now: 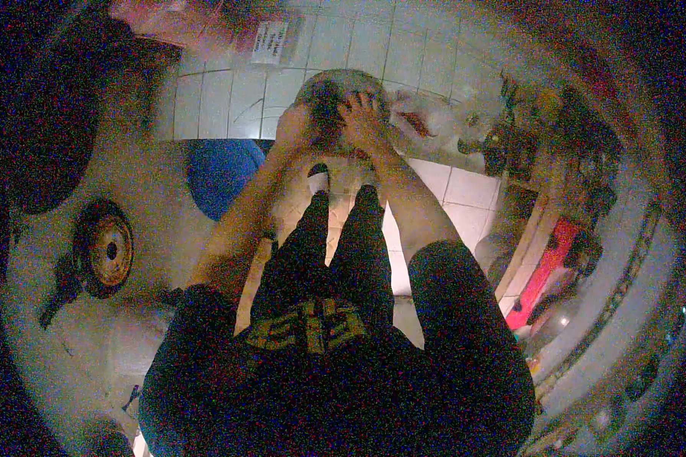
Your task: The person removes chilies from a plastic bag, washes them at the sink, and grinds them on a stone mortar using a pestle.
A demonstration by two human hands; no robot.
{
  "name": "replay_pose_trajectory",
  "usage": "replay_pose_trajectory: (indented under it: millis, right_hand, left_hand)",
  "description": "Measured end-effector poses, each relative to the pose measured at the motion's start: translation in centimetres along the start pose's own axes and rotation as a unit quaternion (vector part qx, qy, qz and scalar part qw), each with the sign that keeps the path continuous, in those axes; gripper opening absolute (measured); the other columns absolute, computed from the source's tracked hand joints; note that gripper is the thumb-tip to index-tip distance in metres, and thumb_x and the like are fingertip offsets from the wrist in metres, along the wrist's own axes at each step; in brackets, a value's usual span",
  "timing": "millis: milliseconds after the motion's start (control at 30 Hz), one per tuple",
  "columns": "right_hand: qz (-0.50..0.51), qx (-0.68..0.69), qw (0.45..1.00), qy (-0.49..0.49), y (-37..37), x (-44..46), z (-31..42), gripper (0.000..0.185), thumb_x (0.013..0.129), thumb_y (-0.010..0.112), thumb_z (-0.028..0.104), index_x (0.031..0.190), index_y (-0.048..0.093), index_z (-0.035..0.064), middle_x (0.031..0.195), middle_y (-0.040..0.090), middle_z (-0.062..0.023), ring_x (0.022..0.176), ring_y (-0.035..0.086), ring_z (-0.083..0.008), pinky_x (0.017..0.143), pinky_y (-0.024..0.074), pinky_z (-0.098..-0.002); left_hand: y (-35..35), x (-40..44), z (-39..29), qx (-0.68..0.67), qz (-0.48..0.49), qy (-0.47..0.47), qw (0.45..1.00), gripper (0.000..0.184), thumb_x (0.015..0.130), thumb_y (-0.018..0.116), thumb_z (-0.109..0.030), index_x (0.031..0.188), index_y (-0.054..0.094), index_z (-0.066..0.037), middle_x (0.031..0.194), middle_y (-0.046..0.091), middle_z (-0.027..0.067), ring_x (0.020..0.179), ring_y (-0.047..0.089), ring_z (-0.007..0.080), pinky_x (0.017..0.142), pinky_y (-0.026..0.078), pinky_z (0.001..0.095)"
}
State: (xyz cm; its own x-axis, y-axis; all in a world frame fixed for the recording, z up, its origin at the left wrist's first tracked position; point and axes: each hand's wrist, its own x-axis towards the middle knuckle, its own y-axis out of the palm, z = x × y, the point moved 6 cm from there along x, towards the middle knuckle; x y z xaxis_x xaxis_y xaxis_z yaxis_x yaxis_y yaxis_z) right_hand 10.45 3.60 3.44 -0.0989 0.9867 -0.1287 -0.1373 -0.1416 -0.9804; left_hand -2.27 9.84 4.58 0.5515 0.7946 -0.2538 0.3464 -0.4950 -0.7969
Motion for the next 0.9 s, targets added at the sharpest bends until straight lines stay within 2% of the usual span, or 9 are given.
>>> replay_pose_trajectory:
  millis: [133,233,500,600,667,733,767,833,900]
  right_hand:
    - [-0.006,-0.014,1.000,-0.012,0.7,-0.2,0.6,0.041,0.078,0.064,0.025,0.115,0.058,0.0094,0.120,0.052,-0.0102,0.115,0.045,-0.0281,0.096,0.0359,-0.0428]
    - [0.057,-0.007,0.998,0.003,0.7,-0.1,0.7,0.034,0.082,0.059,0.027,0.112,0.058,0.0094,0.117,0.054,-0.0107,0.110,0.050,-0.0276,0.095,0.0374,-0.0423]
    - [0.004,-0.026,0.999,-0.037,0.6,-0.7,1.9,0.028,0.087,0.052,0.030,0.105,0.057,0.0089,0.105,0.061,-0.0123,0.107,0.055,-0.0297,0.089,0.0429,-0.0451]
    - [0.035,-0.024,0.998,-0.050,2.3,-0.7,1.9,0.026,0.087,0.052,0.028,0.103,0.055,0.0080,0.101,0.062,-0.0140,0.102,0.059,-0.0309,0.082,0.0487,-0.0458]
    - [0.057,-0.028,0.996,-0.065,2.6,-0.6,2.2,0.025,0.087,0.052,0.026,0.102,0.055,0.0073,0.098,0.063,-0.0153,0.098,0.061,-0.0315,0.078,0.0517,-0.0457]
    - [0.169,-0.012,0.985,0.016,2.0,-0.6,1.9,0.025,0.086,0.053,0.024,0.103,0.054,0.0055,0.094,0.063,-0.0179,0.090,0.064,-0.0341,0.072,0.0540,-0.0454]
    - [0.168,-0.013,0.986,0.013,1.4,-0.5,2.0,0.025,0.086,0.053,0.024,0.103,0.054,0.0055,0.094,0.063,-0.0179,0.090,0.064,-0.0341,0.072,0.0540,-0.0454]
    - [0.088,0.111,0.989,0.030,-0.2,-0.5,1.6,0.026,0.086,0.053,0.022,0.105,0.052,0.0047,0.092,0.063,-0.0203,0.084,0.063,-0.0381,0.074,0.0525,-0.0460]
    - [0.069,0.159,0.984,0.030,-0.2,-0.2,0.9,0.026,0.086,0.054,0.023,0.104,0.054,0.0045,0.090,0.063,-0.0206,0.081,0.063,-0.0396,0.073,0.0515,-0.0466]
  left_hand:
    - [0.3,0.4,1.1,0.002,0.026,-0.015,1.000,0.039,0.069,0.063,-0.013,0.107,0.061,-0.007,0.097,0.063,0.0214,0.087,0.063,0.0387,0.077,0.052,0.0458]
    - [2.0,0.1,2.7,-0.006,0.035,-0.013,0.999,0.039,0.068,0.062,-0.012,0.106,0.062,-0.008,0.094,0.064,0.0207,0.087,0.062,0.0392,0.077,0.052,0.0456]
    - [2.4,-3.8,3.4,-0.157,-0.025,-0.004,0.987,0.039,0.066,0.061,-0.009,0.105,0.064,-0.006,0.093,0.065,0.0188,0.087,0.062,0.0394,0.078,0.051,0.0430]
    - [3.8,-4.6,4.3,-0.235,-0.006,-0.060,0.970,0.035,0.067,0.060,-0.004,0.101,0.065,-0.003,0.094,0.066,0.0182,0.086,0.064,0.0361,0.077,0.051,0.0398]
    - [5.0,-5.4,5.3,-0.315,-0.027,-0.072,0.946,0.032,0.069,0.058,0.000,0.100,0.065,0.000,0.091,0.067,0.0152,0.082,0.065,0.0272,0.074,0.051,0.0341]
    - [4.7,-6.1,5.1,-0.343,-0.032,-0.089,0.935,0.031,0.070,0.058,0.001,0.100,0.065,0.001,0.089,0.067,0.0134,0.081,0.065,0.0228,0.074,0.050,0.0318]
    - [4.6,-6.3,5.2,-0.370,-0.036,-0.104,0.923,0.030,0.071,0.058,0.002,0.100,0.065,0.002,0.088,0.068,0.0116,0.080,0.065,0.0185,0.073,0.050,0.0296]
    - [4.4,-6.7,5.6,-0.386,-0.060,-0.108,0.914,0.029,0.071,0.058,0.002,0.099,0.065,0.002,0.085,0.067,0.0105,0.078,0.064,0.0166,0.072,0.050,0.0285]
    - [4.3,-7.2,5.7,-0.404,-0.080,-0.114,0.904,0.029,0.071,0.058,0.002,0.099,0.065,0.001,0.083,0.067,0.0094,0.076,0.063,0.0146,0.071,0.049,0.0275]
